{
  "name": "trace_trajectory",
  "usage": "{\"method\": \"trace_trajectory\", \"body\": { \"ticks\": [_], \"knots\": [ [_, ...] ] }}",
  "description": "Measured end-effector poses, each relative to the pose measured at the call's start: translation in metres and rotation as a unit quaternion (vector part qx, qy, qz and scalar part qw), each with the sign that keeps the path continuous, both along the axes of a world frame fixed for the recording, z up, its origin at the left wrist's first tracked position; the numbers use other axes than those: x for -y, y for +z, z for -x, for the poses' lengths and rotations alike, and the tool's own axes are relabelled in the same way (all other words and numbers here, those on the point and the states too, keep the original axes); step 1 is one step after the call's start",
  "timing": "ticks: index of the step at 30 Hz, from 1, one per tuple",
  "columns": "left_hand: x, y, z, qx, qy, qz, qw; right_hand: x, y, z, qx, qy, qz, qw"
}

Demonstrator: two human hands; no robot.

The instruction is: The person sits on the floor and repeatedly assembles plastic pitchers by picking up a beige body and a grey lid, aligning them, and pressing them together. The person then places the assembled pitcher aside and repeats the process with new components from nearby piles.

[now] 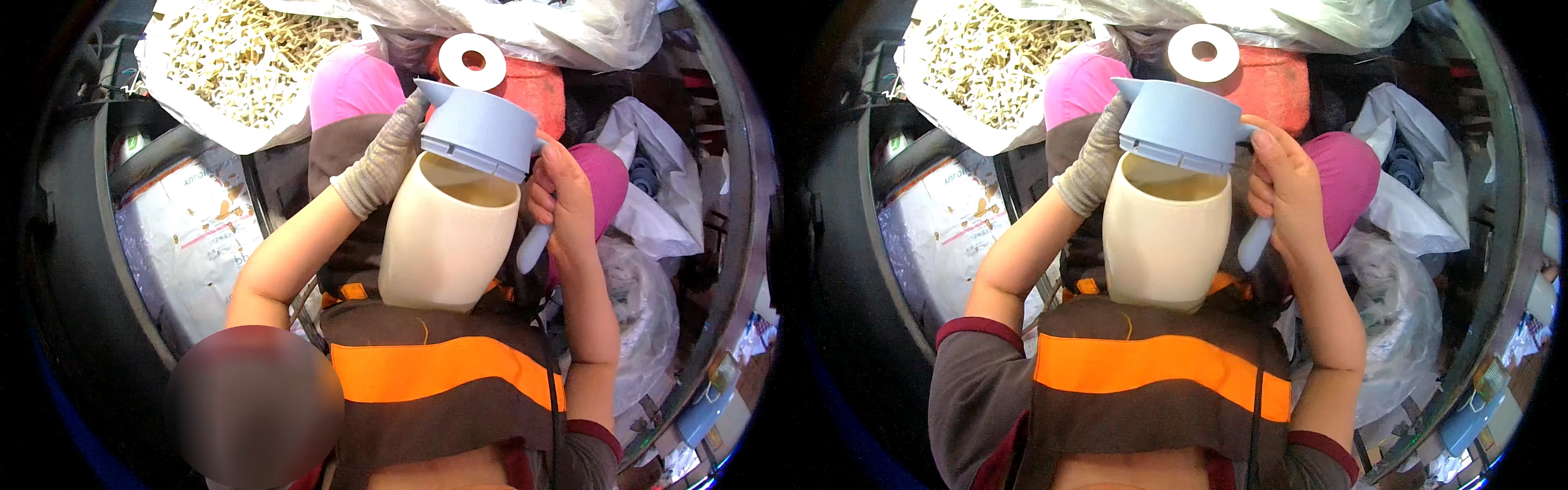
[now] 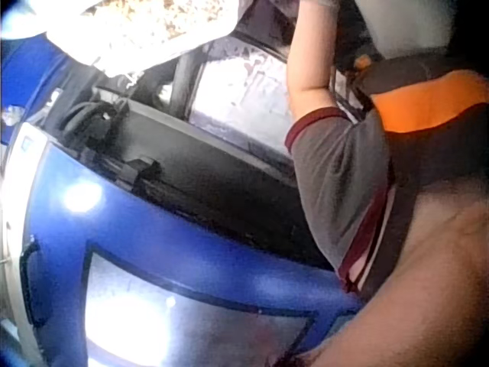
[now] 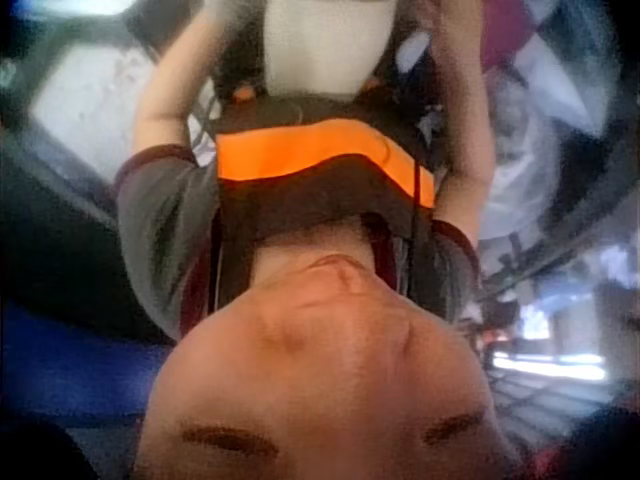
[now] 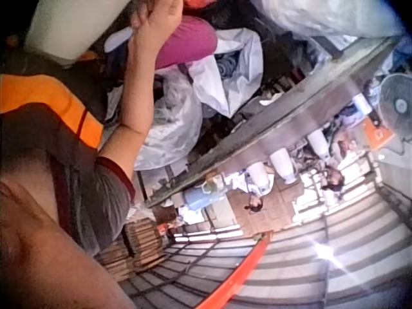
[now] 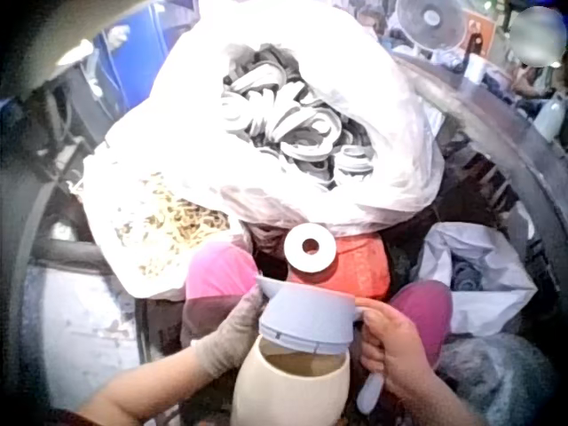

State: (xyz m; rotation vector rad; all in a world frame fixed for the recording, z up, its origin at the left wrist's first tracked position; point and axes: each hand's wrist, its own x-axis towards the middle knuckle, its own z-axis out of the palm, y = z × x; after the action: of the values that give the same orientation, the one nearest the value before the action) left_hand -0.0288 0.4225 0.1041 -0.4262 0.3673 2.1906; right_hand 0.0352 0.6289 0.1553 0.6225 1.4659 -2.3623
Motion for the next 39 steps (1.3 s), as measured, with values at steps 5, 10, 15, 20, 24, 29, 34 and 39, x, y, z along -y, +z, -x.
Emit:
{"method": "trace_trajectory", "body": {
  "ticks": [5,10,15,20,24,29,34,39],
  "knots": [
    [0.0,-0.022,0.001,0.012,-0.004,-0.071,0.997,0.006,-0.02,0.004,0.001,0.011,-0.056,0.998],
    [0.004,-0.033,-0.008,-0.011,0.015,-0.026,0.999,-0.002,-0.04,0.011,-0.037,0.039,-0.124,0.991],
    [0.008,-0.026,-0.024,-0.17,-0.038,0.048,0.984,-0.009,-0.058,0.006,-0.098,0.075,-0.139,0.983],
    [0.015,-0.014,-0.033,-0.255,-0.063,0.163,0.951,-0.01,-0.071,0.004,-0.157,0.061,-0.135,0.976],
    [0.018,0.003,-0.024,-0.298,-0.114,0.201,0.926,-0.007,-0.067,0.001,-0.186,0.064,-0.164,0.967],
    [0.015,0.01,-0.025,-0.305,-0.138,0.223,0.916,-0.008,-0.064,-0.003,-0.191,0.074,-0.206,0.957],
    [0.007,0.021,-0.023,-0.342,-0.171,0.245,0.891,-0.024,-0.064,-0.008,-0.171,0.104,-0.195,0.96],
    [0.008,0.025,-0.023,-0.365,-0.184,0.204,0.89,-0.042,-0.033,0.01,-0.085,0.269,-0.077,0.956]
  ]
}}
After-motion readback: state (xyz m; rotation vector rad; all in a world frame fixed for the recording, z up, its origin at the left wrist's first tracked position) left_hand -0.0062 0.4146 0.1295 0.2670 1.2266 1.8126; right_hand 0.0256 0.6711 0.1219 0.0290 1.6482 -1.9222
